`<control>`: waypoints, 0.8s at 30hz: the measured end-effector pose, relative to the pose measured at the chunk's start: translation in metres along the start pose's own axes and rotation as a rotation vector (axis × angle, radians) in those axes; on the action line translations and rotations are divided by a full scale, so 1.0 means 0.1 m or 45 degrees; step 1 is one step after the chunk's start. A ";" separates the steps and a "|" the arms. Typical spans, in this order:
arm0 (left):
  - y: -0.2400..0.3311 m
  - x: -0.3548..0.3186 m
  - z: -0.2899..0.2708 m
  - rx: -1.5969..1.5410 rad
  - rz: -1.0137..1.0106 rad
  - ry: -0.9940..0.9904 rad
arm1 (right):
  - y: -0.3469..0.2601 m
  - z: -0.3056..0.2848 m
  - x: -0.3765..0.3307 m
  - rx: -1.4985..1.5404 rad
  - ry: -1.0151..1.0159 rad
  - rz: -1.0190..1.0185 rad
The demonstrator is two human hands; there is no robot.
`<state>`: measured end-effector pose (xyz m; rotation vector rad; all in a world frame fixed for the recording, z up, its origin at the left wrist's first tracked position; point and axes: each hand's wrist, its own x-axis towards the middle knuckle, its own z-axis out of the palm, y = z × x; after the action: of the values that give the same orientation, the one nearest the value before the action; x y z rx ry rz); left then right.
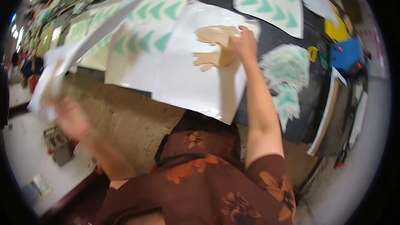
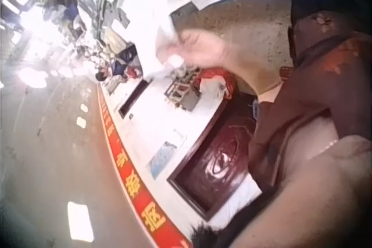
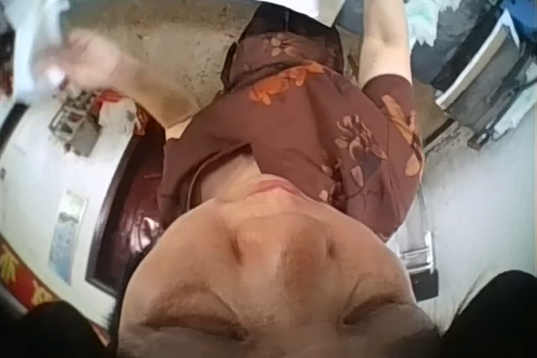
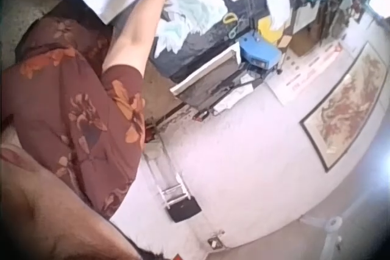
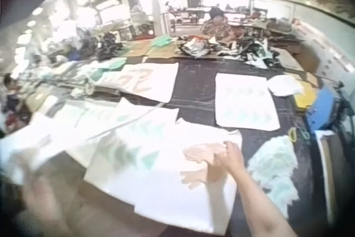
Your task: Sorting shoe upper components and applying decals using a heat press machine.
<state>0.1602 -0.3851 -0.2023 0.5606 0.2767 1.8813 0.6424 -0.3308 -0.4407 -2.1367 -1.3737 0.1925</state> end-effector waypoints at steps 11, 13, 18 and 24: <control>-1.35 -0.90 0.00 0.333 -0.346 0.496 | -2.17 -0.78 -1.34 1.800 -1.318 0.567; -1.37 -1.01 -0.06 0.399 -0.494 0.468 | -2.27 -0.84 -1.32 1.842 -1.251 0.770; -1.44 -1.25 -0.15 0.486 -0.648 0.437 | -2.07 -0.59 -1.40 1.646 -1.182 0.846; -1.41 -1.34 -0.30 0.407 -0.802 0.591 | -1.68 -0.49 -1.48 1.570 -1.178 0.935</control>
<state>0.2987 -0.4544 -0.3239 0.1932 0.9552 1.3290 0.4630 -0.4288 -0.3370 -1.2811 -0.4033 1.9033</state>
